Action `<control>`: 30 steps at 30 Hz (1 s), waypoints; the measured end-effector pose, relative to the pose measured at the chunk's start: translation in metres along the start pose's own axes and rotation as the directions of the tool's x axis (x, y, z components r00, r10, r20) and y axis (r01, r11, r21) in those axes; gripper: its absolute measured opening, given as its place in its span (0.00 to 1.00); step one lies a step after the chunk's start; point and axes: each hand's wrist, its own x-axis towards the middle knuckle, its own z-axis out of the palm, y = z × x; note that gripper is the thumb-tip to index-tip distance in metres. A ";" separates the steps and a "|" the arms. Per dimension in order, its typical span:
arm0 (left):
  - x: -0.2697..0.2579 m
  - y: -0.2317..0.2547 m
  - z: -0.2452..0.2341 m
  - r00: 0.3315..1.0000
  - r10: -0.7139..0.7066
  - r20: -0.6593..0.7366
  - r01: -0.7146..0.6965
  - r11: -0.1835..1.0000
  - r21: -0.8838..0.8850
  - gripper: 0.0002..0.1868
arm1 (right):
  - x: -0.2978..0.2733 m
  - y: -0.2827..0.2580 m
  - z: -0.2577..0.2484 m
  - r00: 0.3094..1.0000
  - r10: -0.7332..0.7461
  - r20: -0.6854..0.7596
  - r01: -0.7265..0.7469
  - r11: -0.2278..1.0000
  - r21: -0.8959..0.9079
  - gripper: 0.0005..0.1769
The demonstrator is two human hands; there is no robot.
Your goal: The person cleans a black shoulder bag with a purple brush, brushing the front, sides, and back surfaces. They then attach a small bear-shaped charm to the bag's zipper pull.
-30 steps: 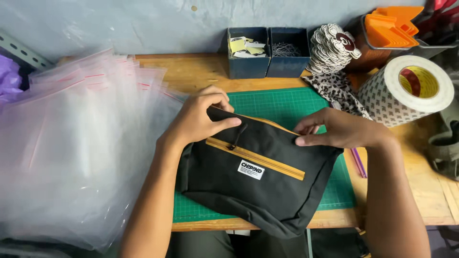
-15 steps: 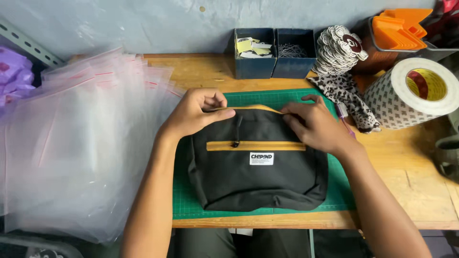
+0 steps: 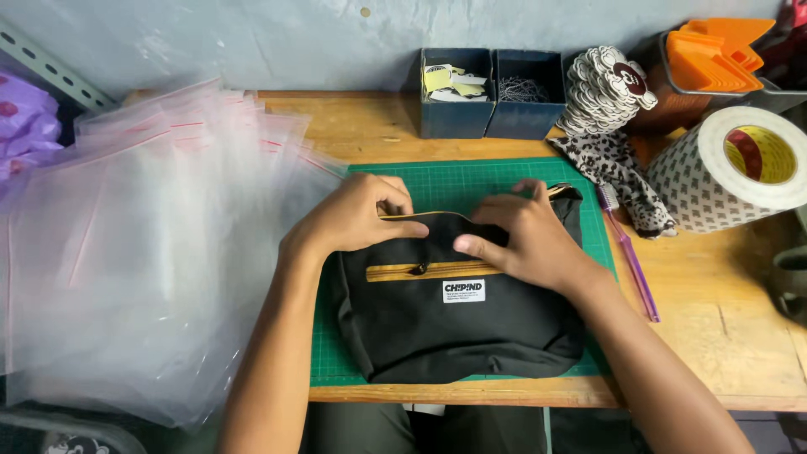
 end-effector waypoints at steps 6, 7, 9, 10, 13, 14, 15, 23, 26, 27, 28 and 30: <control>0.006 0.019 0.008 0.995 0.062 -0.080 -0.030 0.935 0.354 0.18 | 0.004 -0.009 0.015 0.993 -0.011 -0.114 0.006 0.999 -0.043 0.27; 0.010 0.017 0.014 0.995 0.065 -0.078 -0.033 0.934 0.355 0.18 | 0.001 0.000 0.023 0.993 -0.009 -0.117 0.004 0.999 -0.044 0.27; 0.017 0.013 0.024 0.979 0.115 -0.167 -0.023 0.881 0.473 0.19 | -0.001 0.019 0.037 0.987 0.023 -0.162 -0.032 0.998 -0.051 0.19; 0.016 0.014 0.023 0.978 0.117 -0.170 -0.023 0.880 0.475 0.19 | 0.000 0.018 0.035 0.986 0.020 -0.164 -0.029 0.998 -0.053 0.19; 0.014 0.015 0.023 0.966 0.154 -0.206 -0.033 0.868 0.496 0.19 | 0.001 0.016 0.034 0.984 0.012 -0.176 -0.027 0.996 -0.081 0.17; 0.013 0.013 0.023 0.969 0.151 -0.197 -0.031 0.862 0.507 0.19 | 0.001 0.017 0.035 0.984 0.011 -0.178 -0.018 0.999 -0.040 0.16; 0.013 0.012 0.022 0.971 0.147 -0.189 -0.029 0.856 0.517 0.20 | 0.001 0.018 0.036 0.984 0.009 -0.179 -0.009 1.000 0.002 0.15; -0.003 -0.002 -0.013 0.968 0.072 -0.240 -0.030 0.984 0.174 0.21 | -0.002 0.015 0.022 0.971 -0.042 -0.236 0.043 0.999 -0.002 0.12; -0.003 -0.014 -0.011 0.970 0.018 -0.241 -0.005 0.998 0.055 0.16 | -0.002 0.014 0.022 0.973 -0.051 -0.227 0.044 0.998 -0.036 0.12; -0.001 -0.019 -0.008 0.975 0.018 -0.220 -0.015 1.000 0.018 0.14 | -0.003 0.013 0.022 0.975 -0.045 -0.217 0.034 0.998 -0.057 0.13; 0.002 -0.021 -0.007 0.974 0.022 -0.224 -0.017 1.000 0.023 0.14 | -0.002 0.010 0.017 0.974 -0.052 -0.221 0.039 0.997 -0.059 0.13; 0.005 -0.027 -0.002 0.977 0.077 -0.200 -0.095 0.992 -0.085 0.13 | -0.004 0.001 0.008 0.989 -0.047 -0.137 0.045 0.999 -0.016 0.17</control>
